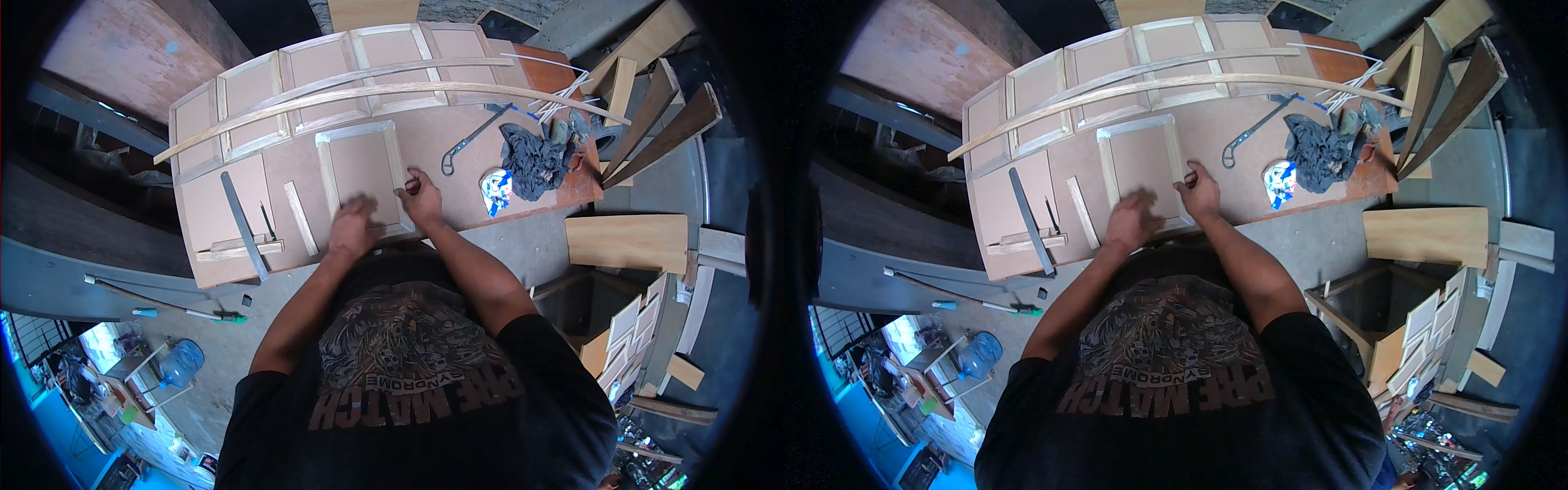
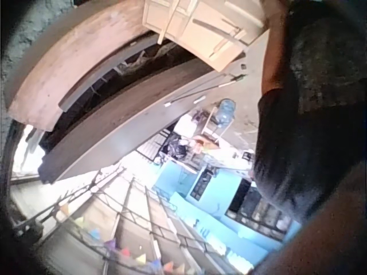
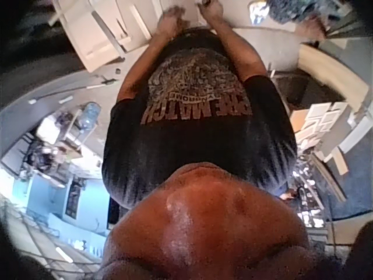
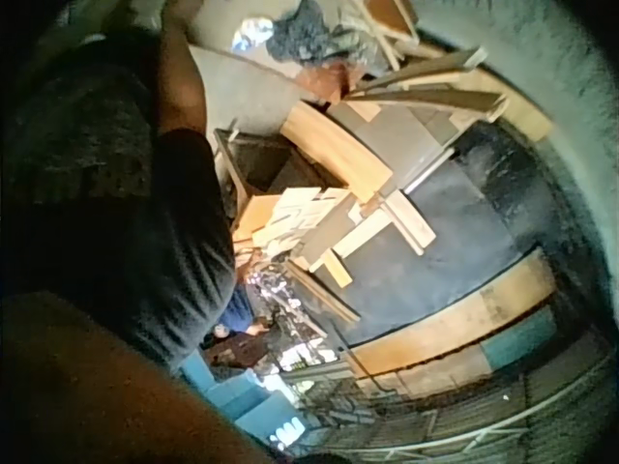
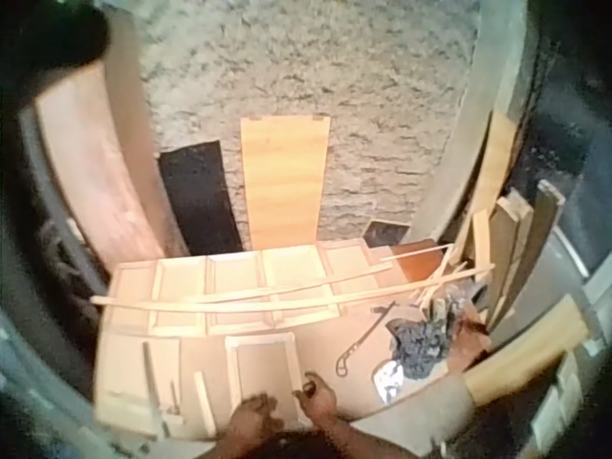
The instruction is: Assemble and check the alignment of a wooden picture frame on a workshop table.
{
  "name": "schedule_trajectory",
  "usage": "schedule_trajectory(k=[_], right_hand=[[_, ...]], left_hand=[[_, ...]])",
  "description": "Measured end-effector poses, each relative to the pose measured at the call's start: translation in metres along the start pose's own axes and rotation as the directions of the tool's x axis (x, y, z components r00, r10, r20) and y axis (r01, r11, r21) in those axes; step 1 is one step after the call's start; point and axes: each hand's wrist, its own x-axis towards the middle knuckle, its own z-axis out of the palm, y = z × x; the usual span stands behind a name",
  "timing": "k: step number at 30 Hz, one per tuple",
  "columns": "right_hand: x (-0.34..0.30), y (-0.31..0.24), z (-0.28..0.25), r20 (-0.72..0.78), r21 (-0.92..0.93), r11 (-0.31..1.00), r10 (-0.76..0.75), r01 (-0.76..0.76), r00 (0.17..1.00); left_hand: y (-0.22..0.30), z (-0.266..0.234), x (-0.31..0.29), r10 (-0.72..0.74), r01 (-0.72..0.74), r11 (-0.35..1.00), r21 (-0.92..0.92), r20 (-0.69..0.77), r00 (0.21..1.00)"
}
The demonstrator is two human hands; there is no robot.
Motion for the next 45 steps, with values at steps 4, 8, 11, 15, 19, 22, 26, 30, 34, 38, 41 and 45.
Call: schedule_trajectory(k=[4, 8, 11, 15, 19, 22, 26, 30, 34, 38, 41, 45], right_hand=[[0.001, -0.001, 0.000, 0.013, -0.022, 0.999, 0.028, -0.028, 1.000], [0.002, -0.002, 0.000, 0.011, -0.038, 0.999, 0.012, -0.012, 1.000], [0.003, 0.002, 0.000, 0.008, -0.047, 0.999, 0.012, -0.012, 1.000], [0.004, 0.004, 0.000, 0.032, -0.091, 0.995, 0.040, -0.037, 0.999], [0.005, 0.007, 0.000, 0.030, -0.094, 0.995, 0.033, -0.030, 0.999], [0.004, 0.003, -0.001, 0.039, -0.093, 0.995, 0.024, -0.020, 0.999], [0.004, 0.002, -0.002, 0.041, -0.092, 0.996, 0.025, -0.021, 0.999], [0.003, 0.002, -0.002, 0.044, -0.092, 0.995, 0.032, -0.027, 0.999], [0.003, 0.002, -0.002, 0.048, -0.088, 0.996, 0.034, -0.030, 0.998], [0.004, 0.002, -0.003, 0.060, -0.101, 0.994, 0.045, -0.038, 0.997], [0.004, 0.003, -0.002, 0.063, -0.078, 0.996, 0.043, -0.038, 0.997], [0.004, 0.005, -0.002, 0.056, -0.069, 0.997, 0.042, -0.038, 0.998]], left_hand=[[0.010, 0.016, 0.000, -0.022, -0.012, 0.992, 0.129, 0.259, 0.966], [-0.001, 0.033, 0.000, -0.029, -0.020, 0.987, 0.161, 0.297, 0.954], [0.000, 0.035, -0.001, -0.016, -0.026, 0.988, 0.152, 0.267, 0.964], [0.001, 0.036, -0.003, -0.016, -0.012, 0.992, 0.124, 0.224, 0.974], [0.007, 0.032, -0.002, -0.066, 0.024, 0.986, 0.165, 0.254, 0.965], [0.005, 0.032, -0.003, -0.081, 0.032, 0.983, 0.180, 0.270, 0.959], [0.007, 0.030, -0.003, -0.070, 0.025, 0.983, 0.180, 0.250, 0.966], [0.005, 0.033, -0.006, -0.039, 0.014, 0.992, 0.123, 0.200, 0.979], [0.004, 0.036, -0.006, -0.024, 0.006, 0.994, 0.112, 0.164, 0.986], [0.004, 0.035, -0.006, -0.025, 0.004, 0.993, 0.117, 0.180, 0.983], [0.003, 0.038, -0.006, -0.026, 0.005, 0.993, 0.122, 0.174, 0.984], [0.005, 0.035, -0.005, -0.021, -0.002, 0.992, 0.123, 0.179, 0.984]])
